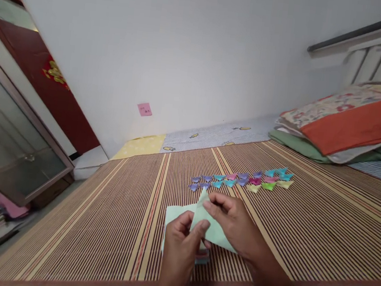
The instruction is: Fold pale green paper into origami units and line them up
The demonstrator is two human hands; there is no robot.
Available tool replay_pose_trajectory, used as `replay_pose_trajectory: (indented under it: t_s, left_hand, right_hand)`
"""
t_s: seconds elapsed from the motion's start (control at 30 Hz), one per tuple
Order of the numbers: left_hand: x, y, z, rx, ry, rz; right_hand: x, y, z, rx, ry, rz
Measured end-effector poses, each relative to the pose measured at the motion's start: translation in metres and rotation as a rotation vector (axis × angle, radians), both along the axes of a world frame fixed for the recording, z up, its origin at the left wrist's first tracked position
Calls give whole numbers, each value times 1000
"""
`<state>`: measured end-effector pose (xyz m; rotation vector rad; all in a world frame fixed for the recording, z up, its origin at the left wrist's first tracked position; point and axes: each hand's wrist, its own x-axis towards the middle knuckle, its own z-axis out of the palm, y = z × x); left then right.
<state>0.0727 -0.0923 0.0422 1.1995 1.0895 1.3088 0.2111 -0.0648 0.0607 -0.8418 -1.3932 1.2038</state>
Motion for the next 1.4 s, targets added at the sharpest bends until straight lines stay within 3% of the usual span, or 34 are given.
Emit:
replay_pose_trajectory:
  t_s: [0.1,0.23,0.33,0.43,0.5,0.63,0.8,0.97,1.1,1.27,1.4]
  left_hand:
    - [-3,28,4,108,130,-48]
    - [-18,57,5,121,293,-188]
    - [-27,69,-4,55,218,-234]
    - [-31,75,-17,34,47,-136]
    - [-33,79,-24,48,-53,-42]
    - [-38,84,-31,65,-177,95]
    - [-46,86,-30,68,-267,187]
    - [-51,87,-27,-26,-450,81]
    - [-45,83,-24,-81,-609,-21]
    - [-33,80,-28,-134,-588,-190]
    - [-29,79,-34,-126,-579,-206]
  right_hand:
    - [-2,21,0,14,6,-54]
    - [3,50,-5,130,-80,-190]
    - [11,67,-14,155,9,-396]
    - [16,72,-21,104,137,-565]
    - [14,68,-23,83,97,-473]
    - [-5,54,-22,40,-125,-108]
    - [-26,48,-24,7,-373,-30]
    - [-15,48,-17,-8,-330,103]
    - [-14,47,-11,-16,-109,41]
    - [-29,48,-12,-67,44,35]
    - [-29,48,-11,-73,13,59]
